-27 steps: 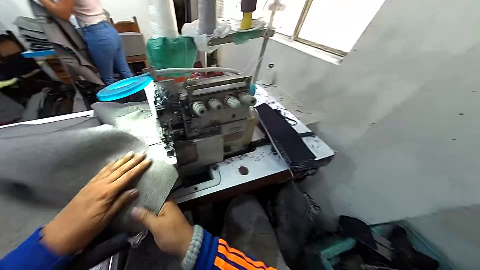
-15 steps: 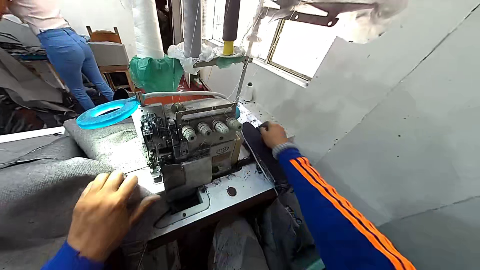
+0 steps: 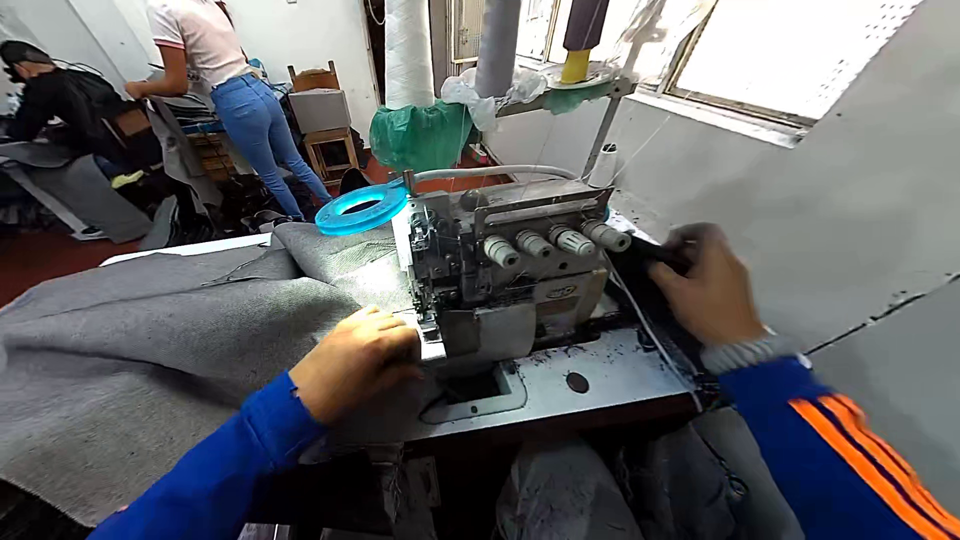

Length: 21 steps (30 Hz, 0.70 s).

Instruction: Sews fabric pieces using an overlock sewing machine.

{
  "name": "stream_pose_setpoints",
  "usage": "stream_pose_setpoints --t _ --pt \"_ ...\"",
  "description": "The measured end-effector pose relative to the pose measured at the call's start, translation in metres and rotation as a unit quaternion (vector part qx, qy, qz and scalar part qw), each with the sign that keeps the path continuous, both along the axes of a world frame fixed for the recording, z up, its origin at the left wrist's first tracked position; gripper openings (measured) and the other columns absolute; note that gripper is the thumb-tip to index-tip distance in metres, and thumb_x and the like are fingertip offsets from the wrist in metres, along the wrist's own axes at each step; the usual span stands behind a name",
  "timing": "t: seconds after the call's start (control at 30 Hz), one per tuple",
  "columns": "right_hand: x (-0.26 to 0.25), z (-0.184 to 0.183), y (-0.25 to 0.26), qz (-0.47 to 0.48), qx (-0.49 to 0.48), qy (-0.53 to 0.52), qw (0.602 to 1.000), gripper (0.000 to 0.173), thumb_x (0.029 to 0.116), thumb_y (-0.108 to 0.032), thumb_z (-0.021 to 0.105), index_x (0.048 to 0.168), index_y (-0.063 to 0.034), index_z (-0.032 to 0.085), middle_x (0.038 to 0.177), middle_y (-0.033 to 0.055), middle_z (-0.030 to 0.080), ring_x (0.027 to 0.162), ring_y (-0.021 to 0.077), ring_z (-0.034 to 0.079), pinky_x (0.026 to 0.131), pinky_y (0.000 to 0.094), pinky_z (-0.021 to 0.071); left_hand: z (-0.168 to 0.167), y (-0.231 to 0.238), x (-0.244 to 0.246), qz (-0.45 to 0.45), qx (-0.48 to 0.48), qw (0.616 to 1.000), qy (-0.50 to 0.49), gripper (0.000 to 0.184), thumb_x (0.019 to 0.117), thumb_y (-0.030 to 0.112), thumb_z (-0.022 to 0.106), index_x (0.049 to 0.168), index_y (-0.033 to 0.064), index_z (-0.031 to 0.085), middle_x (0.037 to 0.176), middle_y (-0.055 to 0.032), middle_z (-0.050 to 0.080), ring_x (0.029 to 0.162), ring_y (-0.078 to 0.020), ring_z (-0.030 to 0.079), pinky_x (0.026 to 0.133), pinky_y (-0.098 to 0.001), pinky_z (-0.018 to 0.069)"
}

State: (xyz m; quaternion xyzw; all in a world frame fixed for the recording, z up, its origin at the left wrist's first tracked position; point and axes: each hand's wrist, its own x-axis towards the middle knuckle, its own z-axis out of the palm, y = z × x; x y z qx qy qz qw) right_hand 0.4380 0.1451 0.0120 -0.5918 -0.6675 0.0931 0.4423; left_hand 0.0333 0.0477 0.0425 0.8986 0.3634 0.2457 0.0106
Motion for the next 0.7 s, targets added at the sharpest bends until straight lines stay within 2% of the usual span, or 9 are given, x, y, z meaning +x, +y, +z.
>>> stream_pose_setpoints --t 0.1,0.17,0.23,0.27,0.3,0.37,0.43,0.57,0.7 --pt "-0.035 -0.001 -0.085 0.051 0.046 0.101 0.993 0.073 0.0814 -0.005 0.069 0.147 -0.0019 0.038 0.114 0.012 0.069 0.096 0.0167 0.07 0.084 0.0417 0.0588 0.012 -0.004 -0.012 0.008 -0.042 0.998 -0.046 0.014 0.0898 0.026 0.072 0.085 0.0132 0.07 0.071 0.0071 0.065 0.065 -0.0006 0.062 0.06 -0.0196 0.0534" --pt "-0.076 -0.011 -0.122 0.105 0.05 0.176 0.977 0.065 0.0852 -0.011 0.071 0.145 -0.0016 0.047 0.117 0.0022 0.07 0.098 0.0024 0.068 0.085 0.0271 0.059 0.025 -0.009 -0.014 0.01 -0.013 0.999 -0.048 0.015 0.0916 0.03 0.069 0.087 0.0155 0.069 0.071 0.0101 0.064 0.062 0.0033 0.059 0.057 -0.0154 0.0505" --pt "-0.129 -0.019 -0.137 0.142 0.053 0.234 0.96 0.031 0.0931 -0.009 0.067 0.121 0.0036 0.067 0.108 0.002 0.075 0.097 0.0011 0.07 0.088 0.0223 0.0587 0.038 -0.017 -0.009 -0.014 0.026 1.0 -0.009 0.021 0.0914 0.036 0.069 0.088 0.0157 0.074 0.072 0.009 0.064 0.065 0.002 0.059 0.06 -0.015 0.0503" --pt "-0.156 -0.021 -0.138 0.147 0.053 0.25 0.956 0.021 0.0951 -0.007 0.063 0.109 0.0059 0.071 0.099 0.0053 0.076 0.091 0.0033 0.071 0.084 0.0222 0.0588 0.042 -0.02 -0.006 -0.027 0.039 0.999 0.01 0.021 0.0907 0.035 0.069 0.087 0.0161 0.076 0.073 0.0084 0.064 0.067 0.0011 0.06 0.062 -0.015 0.0505" --pt "-0.179 -0.023 -0.137 0.154 0.048 0.265 0.951 0.019 0.0965 -0.005 0.06 0.105 0.0074 0.072 0.094 0.0084 0.076 0.088 0.0061 0.072 0.083 0.0229 0.0588 0.044 -0.022 -0.004 -0.036 0.05 0.998 0.018 0.02 0.0907 0.033 0.068 0.085 0.0163 0.078 0.073 0.0082 0.065 0.069 0.001 0.061 0.064 -0.0143 0.0503" --pt "-0.217 -0.024 -0.134 0.179 0.048 0.317 0.93 0.02 0.0966 -0.002 0.057 0.106 0.0106 0.07 0.094 0.0126 0.075 0.087 0.0089 0.072 0.082 0.0237 0.0581 0.046 -0.027 -0.003 -0.032 0.057 0.998 -0.012 0.02 0.0944 0.029 0.067 0.086 0.0157 0.078 0.077 0.0089 0.067 0.075 0.0023 0.062 0.069 -0.0126 0.0505" --pt "-0.241 -0.019 -0.136 0.235 0.053 0.395 0.886 0.023 0.0967 0.001 0.055 0.112 0.0144 0.066 0.102 0.0141 0.074 0.097 0.0072 0.071 0.09 0.0218 0.0565 0.044 -0.033 -0.002 -0.015 0.053 0.994 -0.094 0.018 0.0959 0.026 0.068 0.09 0.0132 0.079 0.084 0.0079 0.071 0.083 0.0017 0.064 0.075 -0.0136 0.0526" --pt "-0.264 -0.006 -0.144 0.311 0.027 0.533 0.787 0.019 0.0984 0.007 0.048 0.114 0.0142 0.056 0.103 0.0048 0.07 0.099 -0.0003 0.066 0.092 0.0188 0.0546 0.029 -0.032 -0.008 0.025 -0.008 0.974 -0.223 0.01 0.0878 0.018 0.078 0.089 0.009 0.074 0.104 0.0005 0.075 0.095 -0.0054 0.071 0.082 -0.0196 0.0607" --pt "-0.267 -0.003 -0.148 0.301 -0.031 0.58 0.756 0.016 0.095 0.011 0.047 0.101 -0.0043 0.048 0.088 -0.0068 0.066 0.084 -0.0039 0.065 0.08 0.016 0.0556 0.028 -0.034 -0.009 0.058 -0.082 0.963 -0.25 0.012 0.0815 0.009 0.08 0.087 0.0095 0.069 0.079 0.0046 0.073 0.069 -0.0009 0.068 0.062 -0.0164 0.0568"
